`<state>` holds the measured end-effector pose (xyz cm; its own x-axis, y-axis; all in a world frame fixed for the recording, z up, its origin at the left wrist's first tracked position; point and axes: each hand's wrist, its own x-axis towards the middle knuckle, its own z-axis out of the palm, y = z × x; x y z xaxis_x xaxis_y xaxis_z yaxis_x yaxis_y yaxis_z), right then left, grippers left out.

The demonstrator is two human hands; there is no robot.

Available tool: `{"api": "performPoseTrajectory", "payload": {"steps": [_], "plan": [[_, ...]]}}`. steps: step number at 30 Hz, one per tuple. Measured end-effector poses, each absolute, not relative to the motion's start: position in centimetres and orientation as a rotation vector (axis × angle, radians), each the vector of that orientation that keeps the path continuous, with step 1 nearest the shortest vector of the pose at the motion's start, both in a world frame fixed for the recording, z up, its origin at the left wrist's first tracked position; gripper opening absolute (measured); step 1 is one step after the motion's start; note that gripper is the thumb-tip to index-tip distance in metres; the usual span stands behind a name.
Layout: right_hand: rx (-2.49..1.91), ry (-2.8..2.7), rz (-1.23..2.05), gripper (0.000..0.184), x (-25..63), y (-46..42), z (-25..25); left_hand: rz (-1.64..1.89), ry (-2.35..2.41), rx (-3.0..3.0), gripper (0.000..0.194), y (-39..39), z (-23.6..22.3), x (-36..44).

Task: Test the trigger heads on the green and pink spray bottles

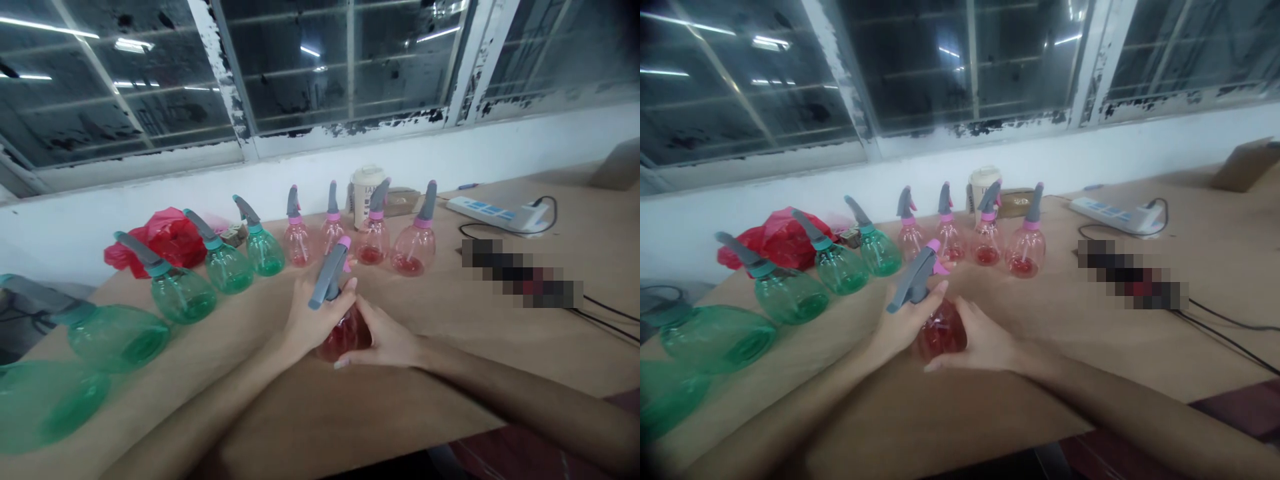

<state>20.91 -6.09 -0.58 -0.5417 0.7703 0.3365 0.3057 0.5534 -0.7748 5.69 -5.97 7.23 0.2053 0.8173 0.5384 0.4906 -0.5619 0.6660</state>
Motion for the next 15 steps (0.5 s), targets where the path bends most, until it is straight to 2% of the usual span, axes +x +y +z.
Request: {"api": "performPoseTrajectory", "payload": {"steps": [4, 11, 15], "plan": [[-0.748, -2.066, 0.87, 0.1, 20.7, -6.2, -0.3, 1.306, 1.223, 2.165, 0.018, -5.9, 7.3, 5.7], [-0.779, -1.978, 0.883, 0.094, 20.1, -6.6, 0.4, 1.313, 1.25, 2.189, 0.014, -5.9, 6.8, 5.5], [-0.835, -1.985, 0.87, 0.09, 19.9, -6.7, 0.9, 1.314, 1.226, 2.149, 0.024, -6.0, 7.1, 5.4]]}}
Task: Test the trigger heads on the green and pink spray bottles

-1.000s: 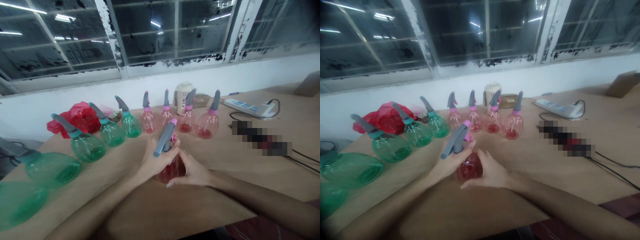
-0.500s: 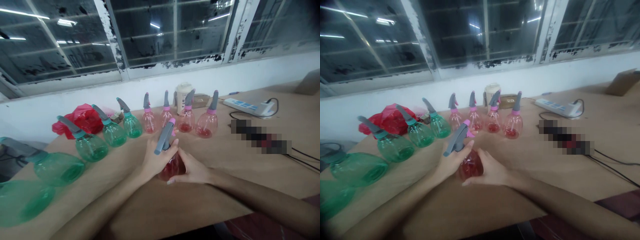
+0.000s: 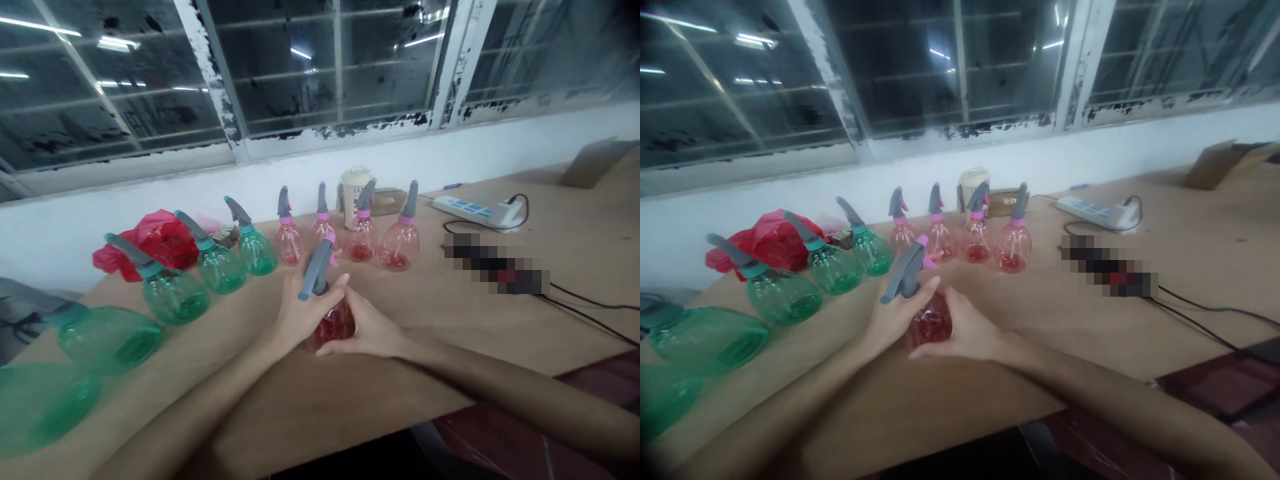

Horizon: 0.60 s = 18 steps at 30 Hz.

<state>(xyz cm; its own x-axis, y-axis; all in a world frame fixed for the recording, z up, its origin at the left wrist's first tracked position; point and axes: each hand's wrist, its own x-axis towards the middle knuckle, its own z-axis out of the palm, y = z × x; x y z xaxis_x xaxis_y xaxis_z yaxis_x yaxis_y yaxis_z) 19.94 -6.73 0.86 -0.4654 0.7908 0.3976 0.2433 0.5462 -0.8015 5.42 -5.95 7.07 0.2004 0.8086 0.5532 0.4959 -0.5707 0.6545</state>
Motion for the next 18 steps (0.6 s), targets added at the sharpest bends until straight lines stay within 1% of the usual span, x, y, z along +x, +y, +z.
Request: {"api": "performPoseTrajectory", "payload": {"steps": [6, 8, 13, 16, 18], "plan": [[-1.009, -1.989, 0.806, 0.086, 20.9, -7.2, 0.9, 1.331, 0.949, 2.185, 0.063, -6.0, 7.1, 4.8], [-1.068, -1.973, 0.796, 0.084, 22.1, -7.6, 1.0, 1.249, 0.918, 2.245, 0.07, -6.1, 6.6, 4.1], [-1.111, -1.887, 0.772, 0.08, 27.9, -8.5, 0.8, 1.072, 1.027, 2.293, 0.063, -7.2, 4.4, 2.0], [-1.251, -1.823, 0.637, 0.08, 32.1, -8.5, 0.3, 0.979, 1.159, 2.285, 0.056, -8.7, 3.4, 0.8], [-1.339, -1.794, 0.556, 0.077, 34.6, -8.2, -0.1, 0.906, 1.243, 2.27, 0.054, -9.8, 3.0, 0.1]]}}
